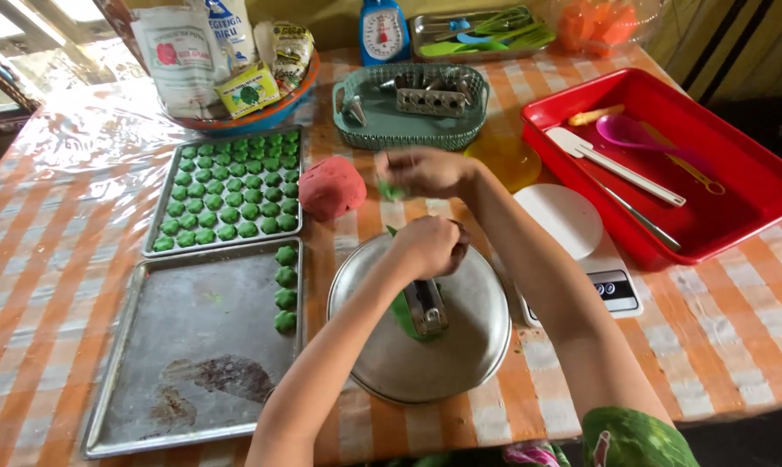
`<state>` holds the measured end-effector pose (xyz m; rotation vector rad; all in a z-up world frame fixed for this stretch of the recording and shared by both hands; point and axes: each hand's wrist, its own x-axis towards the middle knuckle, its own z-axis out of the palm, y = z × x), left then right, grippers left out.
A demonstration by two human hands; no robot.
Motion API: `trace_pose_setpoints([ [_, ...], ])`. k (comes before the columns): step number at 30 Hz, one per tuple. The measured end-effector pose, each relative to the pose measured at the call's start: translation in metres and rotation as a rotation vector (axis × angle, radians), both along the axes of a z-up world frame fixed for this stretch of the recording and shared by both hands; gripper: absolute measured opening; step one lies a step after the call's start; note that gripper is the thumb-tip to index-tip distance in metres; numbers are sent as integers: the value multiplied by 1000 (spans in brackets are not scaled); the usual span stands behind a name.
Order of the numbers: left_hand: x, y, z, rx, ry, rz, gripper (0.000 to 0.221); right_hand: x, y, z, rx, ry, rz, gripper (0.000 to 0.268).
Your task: Kneading, rolling, and cutting green dough into small shapes using a rolling pin and a metal cutter.
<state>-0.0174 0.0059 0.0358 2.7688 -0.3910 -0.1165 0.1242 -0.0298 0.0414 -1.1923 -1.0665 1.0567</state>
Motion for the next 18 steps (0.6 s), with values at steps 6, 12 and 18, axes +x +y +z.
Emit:
trace_pose_setpoints([
  [6, -1, -3, -6, -104, -15, 13, 21, -57, -19, 128, 326, -740, -521, 27],
  [12, -11, -10, 21, -14, -5, 40, 28, 135, 44, -142, 18, -1789, -830, 16],
  [18, 1, -4, 6, 12, -10, 19, 37, -20, -4, 28, -806, -1184, -376, 61],
])
